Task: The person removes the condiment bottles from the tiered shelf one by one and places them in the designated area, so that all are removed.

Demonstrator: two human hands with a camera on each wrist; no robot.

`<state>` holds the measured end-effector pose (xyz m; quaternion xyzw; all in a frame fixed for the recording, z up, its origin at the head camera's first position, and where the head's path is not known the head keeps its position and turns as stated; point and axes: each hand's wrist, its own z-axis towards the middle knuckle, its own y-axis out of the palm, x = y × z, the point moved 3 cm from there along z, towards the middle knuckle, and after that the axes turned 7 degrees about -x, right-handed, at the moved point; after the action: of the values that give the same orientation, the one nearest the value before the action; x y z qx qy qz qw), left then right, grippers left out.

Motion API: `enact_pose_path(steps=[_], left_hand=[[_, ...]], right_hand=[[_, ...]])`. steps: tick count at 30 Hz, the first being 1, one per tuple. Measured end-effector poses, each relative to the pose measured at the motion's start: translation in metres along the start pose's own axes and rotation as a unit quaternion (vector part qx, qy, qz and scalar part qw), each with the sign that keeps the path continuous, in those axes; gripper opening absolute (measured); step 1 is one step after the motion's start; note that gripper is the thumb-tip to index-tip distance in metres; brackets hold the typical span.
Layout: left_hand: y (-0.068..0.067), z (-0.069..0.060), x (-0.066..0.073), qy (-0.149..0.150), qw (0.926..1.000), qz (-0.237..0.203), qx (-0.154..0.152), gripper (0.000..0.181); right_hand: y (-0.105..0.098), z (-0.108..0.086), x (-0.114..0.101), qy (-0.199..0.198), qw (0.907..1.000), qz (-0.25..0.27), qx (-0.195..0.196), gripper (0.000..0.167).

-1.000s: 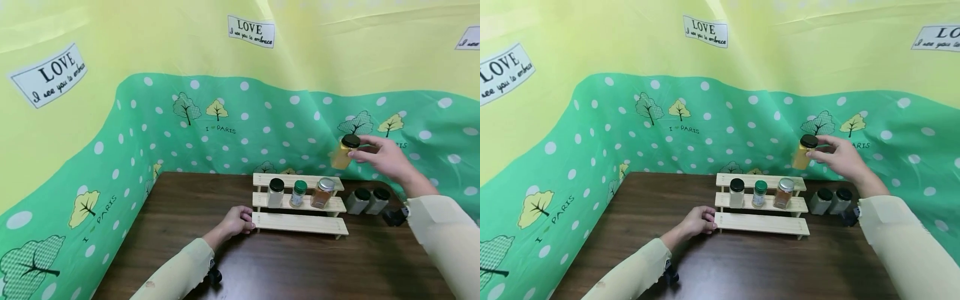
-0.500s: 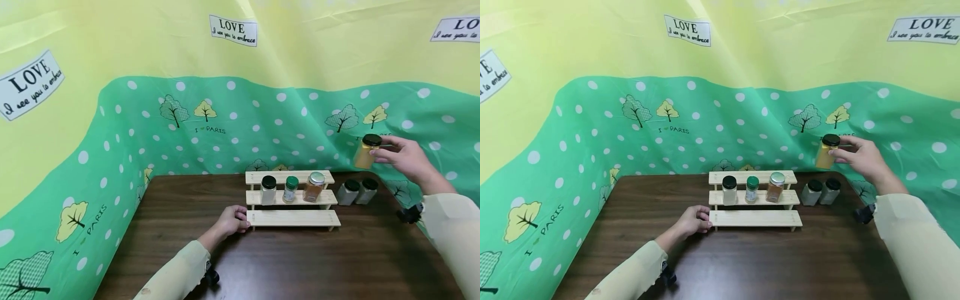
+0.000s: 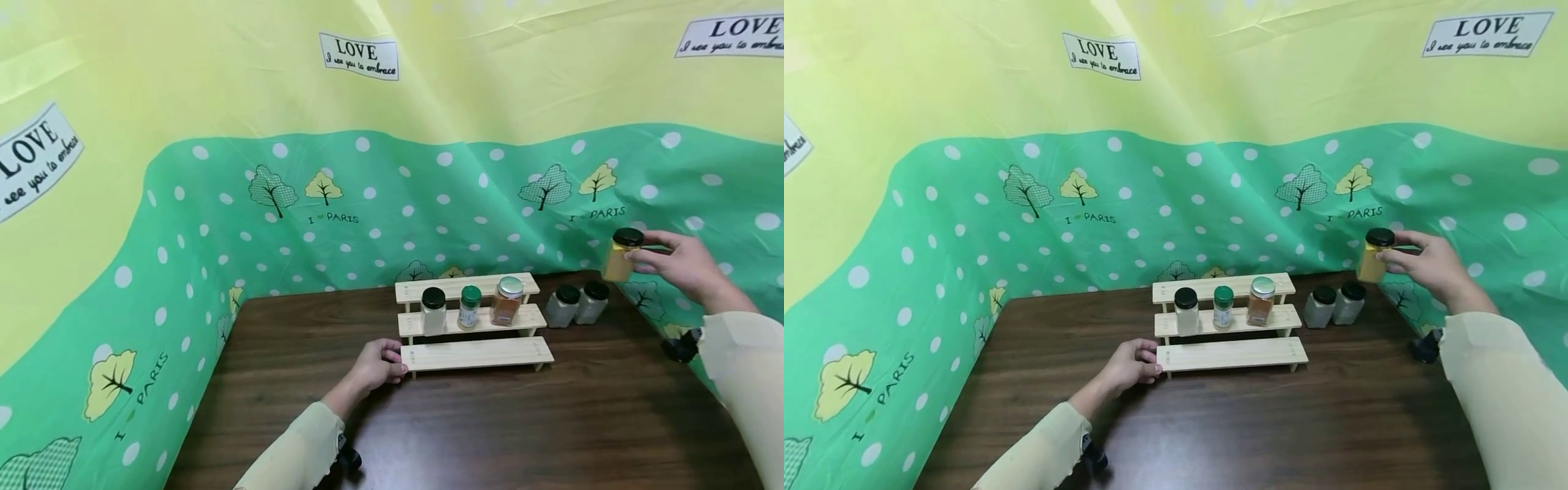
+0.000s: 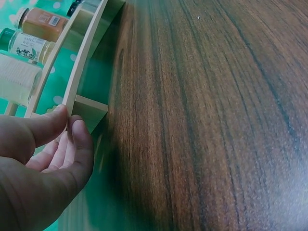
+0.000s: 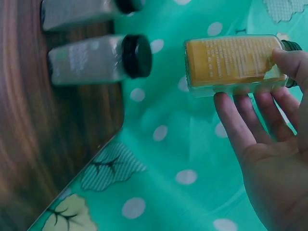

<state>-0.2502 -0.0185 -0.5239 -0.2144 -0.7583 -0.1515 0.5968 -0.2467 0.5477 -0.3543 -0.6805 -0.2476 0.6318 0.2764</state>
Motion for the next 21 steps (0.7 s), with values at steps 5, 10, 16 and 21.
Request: enact_pose_path(steps=[5,10,16,21], left_hand=[[-0.001,-0.002,0.002,0.001,1.0,0.001,0.006,0.053],[-0.002,0.001,0.005,-0.001,0.9999,0.0,0.013,0.052],[-0.004,0.003,0.005,0.001,0.9998,-0.007,0.018,0.05],[-0.002,0.001,0.002,-0.005,0.9996,-0.013,0.023,0.05]], right_hand=[[0.003,0.0,0.018,0.023,0.9993,-0.029,0.0,0.093],[0.008,0.003,0.036,0.02,0.9985,-0.046,0.02,0.086],[0.015,0.006,0.051,0.021,0.9989,-0.037,0.016,0.085],[0.023,0.004,0.064,0.035,0.998,-0.053,0.008,0.084]])
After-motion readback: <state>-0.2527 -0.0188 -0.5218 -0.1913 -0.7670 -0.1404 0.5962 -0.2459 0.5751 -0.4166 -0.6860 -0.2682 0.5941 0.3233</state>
